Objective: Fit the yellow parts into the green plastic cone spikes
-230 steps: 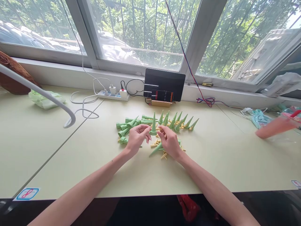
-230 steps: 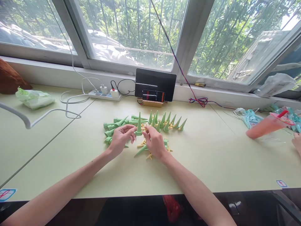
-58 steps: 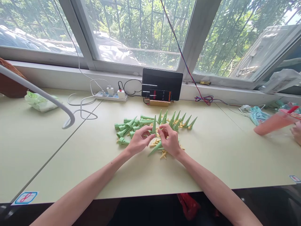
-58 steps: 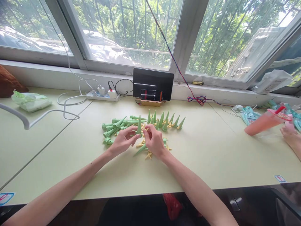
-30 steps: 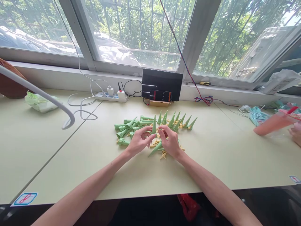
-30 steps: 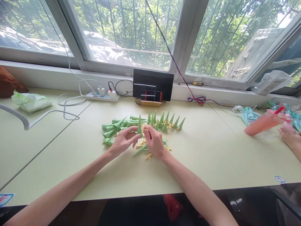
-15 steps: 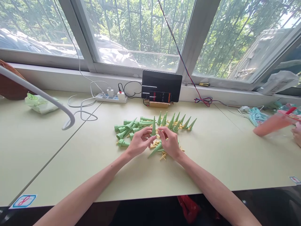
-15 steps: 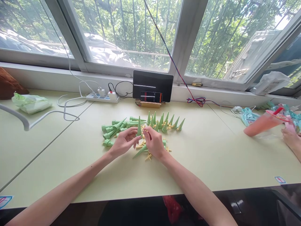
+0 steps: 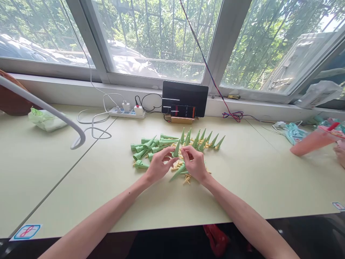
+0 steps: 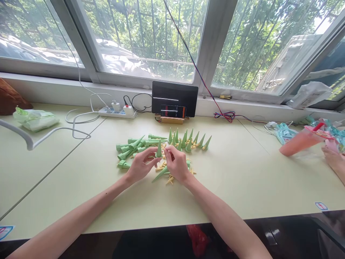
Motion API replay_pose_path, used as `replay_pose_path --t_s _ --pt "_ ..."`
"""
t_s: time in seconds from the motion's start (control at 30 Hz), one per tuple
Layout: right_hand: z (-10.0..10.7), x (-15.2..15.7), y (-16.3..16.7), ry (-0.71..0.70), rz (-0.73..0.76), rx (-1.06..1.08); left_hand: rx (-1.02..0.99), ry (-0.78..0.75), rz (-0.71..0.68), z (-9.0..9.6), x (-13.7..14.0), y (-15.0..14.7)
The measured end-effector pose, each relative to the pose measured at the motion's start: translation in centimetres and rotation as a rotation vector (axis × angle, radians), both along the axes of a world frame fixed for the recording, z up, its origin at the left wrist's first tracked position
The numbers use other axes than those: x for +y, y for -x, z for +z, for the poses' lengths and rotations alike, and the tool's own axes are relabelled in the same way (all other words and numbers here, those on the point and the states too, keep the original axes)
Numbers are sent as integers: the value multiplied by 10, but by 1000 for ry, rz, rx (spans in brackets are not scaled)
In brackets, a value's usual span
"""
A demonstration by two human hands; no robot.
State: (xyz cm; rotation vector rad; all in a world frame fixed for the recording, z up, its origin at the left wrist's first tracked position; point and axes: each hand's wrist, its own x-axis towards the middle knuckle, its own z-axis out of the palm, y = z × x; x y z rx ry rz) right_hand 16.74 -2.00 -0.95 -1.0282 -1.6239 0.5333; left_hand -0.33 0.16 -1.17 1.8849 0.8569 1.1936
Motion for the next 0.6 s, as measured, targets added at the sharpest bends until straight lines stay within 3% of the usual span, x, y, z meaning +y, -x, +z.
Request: replay_pose_path --t_s 0.1,0.33,0.6 --pt "1 0 0 32 2 23 7 5 7 0 -1 0" --pt "3 3 0 31 3 -84 -117 298 -84 15 -3 -2" --pt "-4 7 -3 11 49 -118 -180 430 -116 27 -3 1"
